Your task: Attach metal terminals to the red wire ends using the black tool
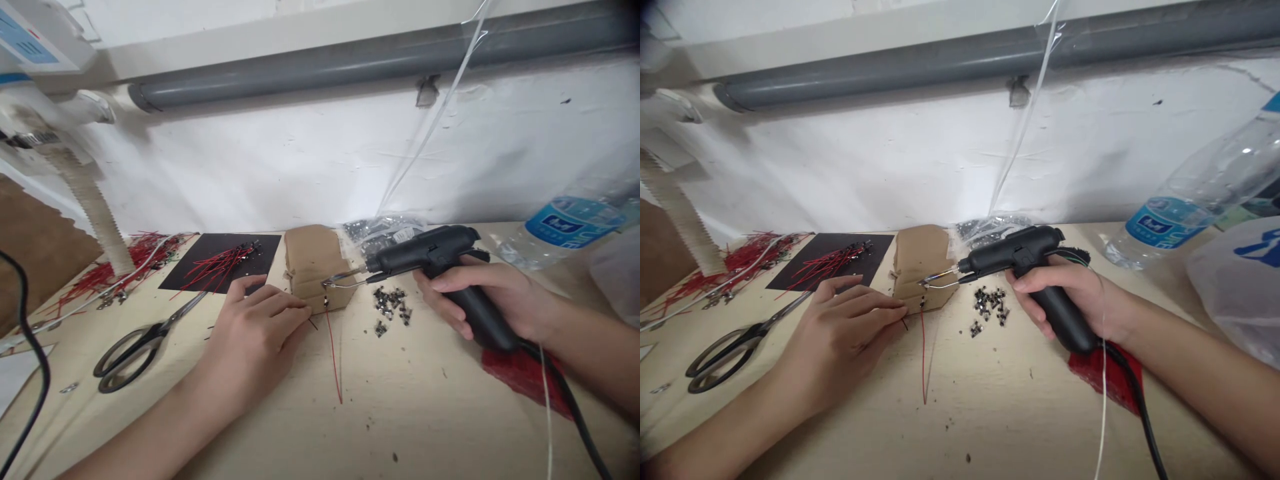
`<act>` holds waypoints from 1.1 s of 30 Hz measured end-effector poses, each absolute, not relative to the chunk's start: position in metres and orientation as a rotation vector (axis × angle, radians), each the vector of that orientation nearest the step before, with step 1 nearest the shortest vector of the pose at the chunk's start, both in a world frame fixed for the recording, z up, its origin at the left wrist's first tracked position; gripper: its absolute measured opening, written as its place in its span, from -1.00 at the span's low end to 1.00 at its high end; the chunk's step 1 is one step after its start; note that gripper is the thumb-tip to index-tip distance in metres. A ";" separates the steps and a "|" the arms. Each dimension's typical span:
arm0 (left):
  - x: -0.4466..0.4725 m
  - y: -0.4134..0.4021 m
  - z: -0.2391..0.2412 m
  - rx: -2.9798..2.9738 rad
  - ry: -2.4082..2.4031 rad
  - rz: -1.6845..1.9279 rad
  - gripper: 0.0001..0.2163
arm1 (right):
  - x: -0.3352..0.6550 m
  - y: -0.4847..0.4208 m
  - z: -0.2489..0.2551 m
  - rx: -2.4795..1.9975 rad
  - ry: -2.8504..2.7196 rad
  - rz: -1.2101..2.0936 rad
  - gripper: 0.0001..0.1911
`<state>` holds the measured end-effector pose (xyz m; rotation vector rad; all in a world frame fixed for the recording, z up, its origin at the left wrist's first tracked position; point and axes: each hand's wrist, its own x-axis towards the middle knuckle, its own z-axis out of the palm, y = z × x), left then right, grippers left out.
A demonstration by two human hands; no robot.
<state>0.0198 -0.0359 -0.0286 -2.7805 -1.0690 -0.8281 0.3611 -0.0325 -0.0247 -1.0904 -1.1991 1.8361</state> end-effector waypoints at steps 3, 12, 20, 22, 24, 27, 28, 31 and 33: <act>0.021 -0.038 -0.030 -2.832 -1.136 -0.846 -0.88 | 0.362 -0.032 -0.025 -1.103 -1.190 1.840 -0.79; 0.022 -0.035 -0.027 -2.705 -1.156 -1.017 -0.87 | 0.369 -0.033 -0.030 -1.130 -1.123 1.950 -0.83; 0.022 -0.036 -0.033 -2.565 -1.600 -1.397 -0.75 | 0.372 -0.033 -0.032 -1.158 -1.118 1.966 -0.82; 0.022 -0.039 -0.033 -2.559 -1.637 -1.446 -0.70 | 0.371 -0.033 -0.032 -1.173 -1.109 1.959 -0.81; 0.021 -0.041 -0.033 -2.579 -1.599 -1.477 -0.65 | 0.370 -0.034 -0.031 -1.175 -1.103 1.962 -0.81; 0.022 -0.043 -0.033 -2.643 -1.497 -1.557 -0.66 | 0.369 -0.034 -0.030 -1.214 -1.067 1.973 -0.80; 0.023 -0.043 -0.033 -2.661 -1.466 -1.587 -0.66 | 0.368 -0.034 -0.029 -1.231 -1.054 1.975 -0.80; 0.022 -0.044 -0.034 -2.724 -1.421 -1.630 -0.63 | 0.368 -0.034 -0.029 -1.257 -1.035 1.977 -0.78; 0.021 -0.045 -0.034 -2.797 -1.405 -1.605 -0.61 | 0.368 -0.033 -0.029 -1.268 -1.040 1.982 -0.78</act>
